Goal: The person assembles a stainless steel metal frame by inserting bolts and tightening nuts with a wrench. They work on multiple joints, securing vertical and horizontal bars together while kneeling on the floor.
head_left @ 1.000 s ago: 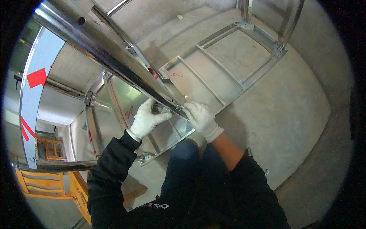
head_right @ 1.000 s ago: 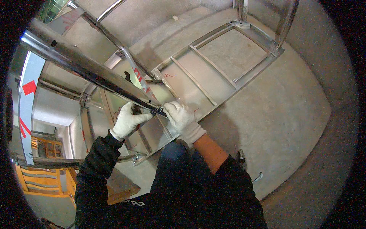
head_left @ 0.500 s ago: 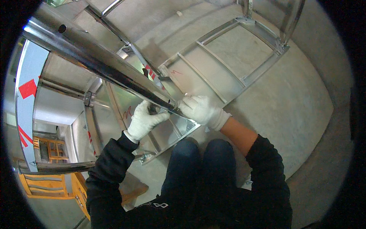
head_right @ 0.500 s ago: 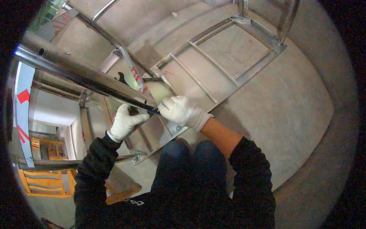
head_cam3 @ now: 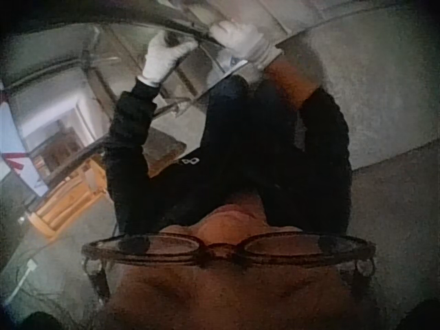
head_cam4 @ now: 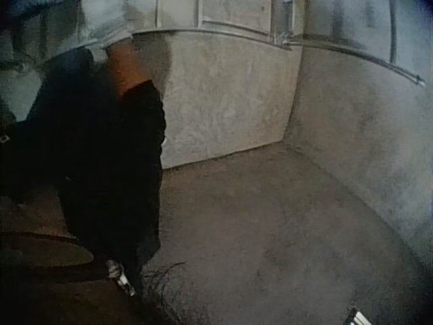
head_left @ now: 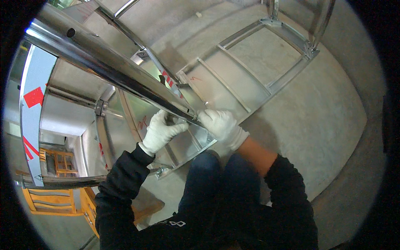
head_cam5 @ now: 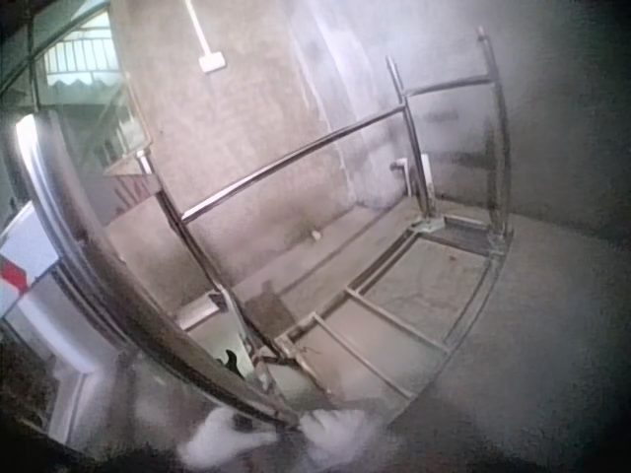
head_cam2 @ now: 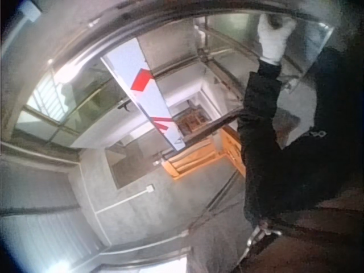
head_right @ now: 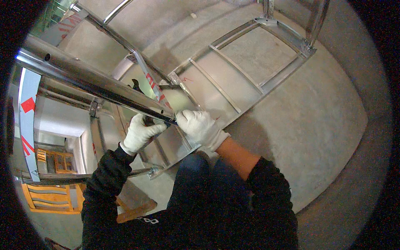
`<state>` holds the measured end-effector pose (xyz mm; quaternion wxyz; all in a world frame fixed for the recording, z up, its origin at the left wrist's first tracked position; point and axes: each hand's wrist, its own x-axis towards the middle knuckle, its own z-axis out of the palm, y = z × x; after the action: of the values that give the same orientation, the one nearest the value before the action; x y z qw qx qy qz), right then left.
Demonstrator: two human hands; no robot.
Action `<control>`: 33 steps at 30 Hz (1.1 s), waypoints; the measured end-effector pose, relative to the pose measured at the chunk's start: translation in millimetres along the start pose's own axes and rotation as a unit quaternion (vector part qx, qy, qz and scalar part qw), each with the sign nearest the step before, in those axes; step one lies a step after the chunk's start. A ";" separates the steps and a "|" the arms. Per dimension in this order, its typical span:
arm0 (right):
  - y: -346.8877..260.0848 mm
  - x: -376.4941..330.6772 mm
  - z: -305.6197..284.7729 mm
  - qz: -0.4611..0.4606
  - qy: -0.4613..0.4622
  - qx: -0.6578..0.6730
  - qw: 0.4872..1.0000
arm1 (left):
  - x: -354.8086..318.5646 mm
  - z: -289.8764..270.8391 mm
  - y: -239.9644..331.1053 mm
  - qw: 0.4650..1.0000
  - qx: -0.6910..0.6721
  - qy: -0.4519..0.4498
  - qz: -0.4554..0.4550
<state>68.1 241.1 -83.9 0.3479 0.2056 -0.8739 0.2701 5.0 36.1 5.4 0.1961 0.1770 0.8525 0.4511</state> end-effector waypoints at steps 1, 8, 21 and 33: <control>5.2 1.3 -0.3 -0.027 -0.004 -0.004 1.000 | 0.3 -0.3 0.3 1.000 0.008 0.005 0.004; -10.1 7.0 -2.7 0.296 -0.043 0.376 0.877 | 3.2 0.6 -6.6 0.999 0.021 0.005 0.049; -85.1 44.6 10.6 0.567 0.236 0.762 0.207 | 3.6 -2.3 -3.5 1.000 0.008 -0.005 0.025; -46.5 -22.9 -19.7 0.443 0.080 0.440 0.777 | 11.4 -28.2 23.4 0.994 0.054 -0.089 0.026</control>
<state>118.7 221.4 -73.0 0.1301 -0.0956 -0.6240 0.7645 -15.9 34.3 37.6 0.2491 0.2491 0.8500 0.3916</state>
